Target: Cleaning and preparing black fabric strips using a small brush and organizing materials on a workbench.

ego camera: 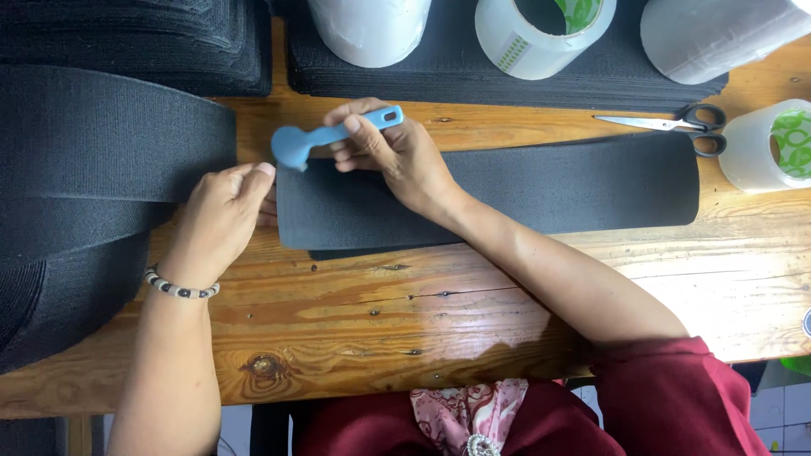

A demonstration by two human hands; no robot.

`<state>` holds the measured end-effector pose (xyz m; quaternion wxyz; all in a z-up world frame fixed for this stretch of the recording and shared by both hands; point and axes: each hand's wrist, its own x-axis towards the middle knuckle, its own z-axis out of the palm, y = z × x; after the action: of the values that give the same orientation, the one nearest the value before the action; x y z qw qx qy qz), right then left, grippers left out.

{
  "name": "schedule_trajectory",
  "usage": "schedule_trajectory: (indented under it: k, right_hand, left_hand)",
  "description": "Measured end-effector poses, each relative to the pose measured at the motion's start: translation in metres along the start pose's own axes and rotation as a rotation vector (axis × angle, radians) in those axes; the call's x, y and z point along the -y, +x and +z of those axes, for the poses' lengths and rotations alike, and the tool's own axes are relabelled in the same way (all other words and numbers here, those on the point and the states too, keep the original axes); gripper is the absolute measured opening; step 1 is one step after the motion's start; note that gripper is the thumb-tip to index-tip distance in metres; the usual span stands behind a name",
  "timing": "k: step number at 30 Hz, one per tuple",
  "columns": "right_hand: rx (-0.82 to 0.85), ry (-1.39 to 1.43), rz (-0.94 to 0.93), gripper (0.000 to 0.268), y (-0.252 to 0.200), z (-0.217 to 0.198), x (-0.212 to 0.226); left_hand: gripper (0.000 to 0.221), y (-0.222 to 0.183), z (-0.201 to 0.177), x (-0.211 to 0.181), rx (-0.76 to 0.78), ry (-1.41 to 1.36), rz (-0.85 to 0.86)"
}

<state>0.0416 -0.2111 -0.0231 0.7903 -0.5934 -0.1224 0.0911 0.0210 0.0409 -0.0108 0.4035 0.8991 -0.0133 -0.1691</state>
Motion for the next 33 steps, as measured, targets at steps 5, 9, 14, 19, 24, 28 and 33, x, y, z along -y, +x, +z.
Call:
schedule_trajectory:
  k: [5,9,14,19,24,28,33]
  right_hand:
    - [-0.023,-0.012,0.052,0.035,-0.014,-0.001,0.005]
    - [-0.003,-0.165,0.078,0.032,-0.039,-0.020,0.017]
    - [-0.134,-0.353,0.152,0.033,-0.089,-0.085,0.074]
    - [-0.429,-0.524,0.227,0.030,-0.140,-0.159,0.107]
    - [-0.594,-0.640,0.114,0.034,-0.176,-0.216,0.122]
    - [-0.619,-0.843,0.145,0.029,-0.194,-0.228,0.157]
    - [-0.573,-1.325,0.196,0.027,-0.224,-0.245,0.195]
  left_hand:
    - [0.028,-0.018,-0.003,-0.038,-0.012,0.002,0.032]
    - [0.023,-0.012,0.002,-0.019,0.002,-0.020,0.003]
    - [0.024,-0.014,0.001,-0.030,-0.005,0.050,-0.014]
    - [0.018,-0.011,0.005,-0.027,0.015,0.124,-0.047]
    - [0.022,-0.013,0.005,-0.031,0.004,0.247,-0.039]
    - [0.024,-0.013,0.009,-0.020,-0.016,0.245,0.041]
    - [0.030,-0.018,0.008,-0.020,-0.050,0.340,-0.004]
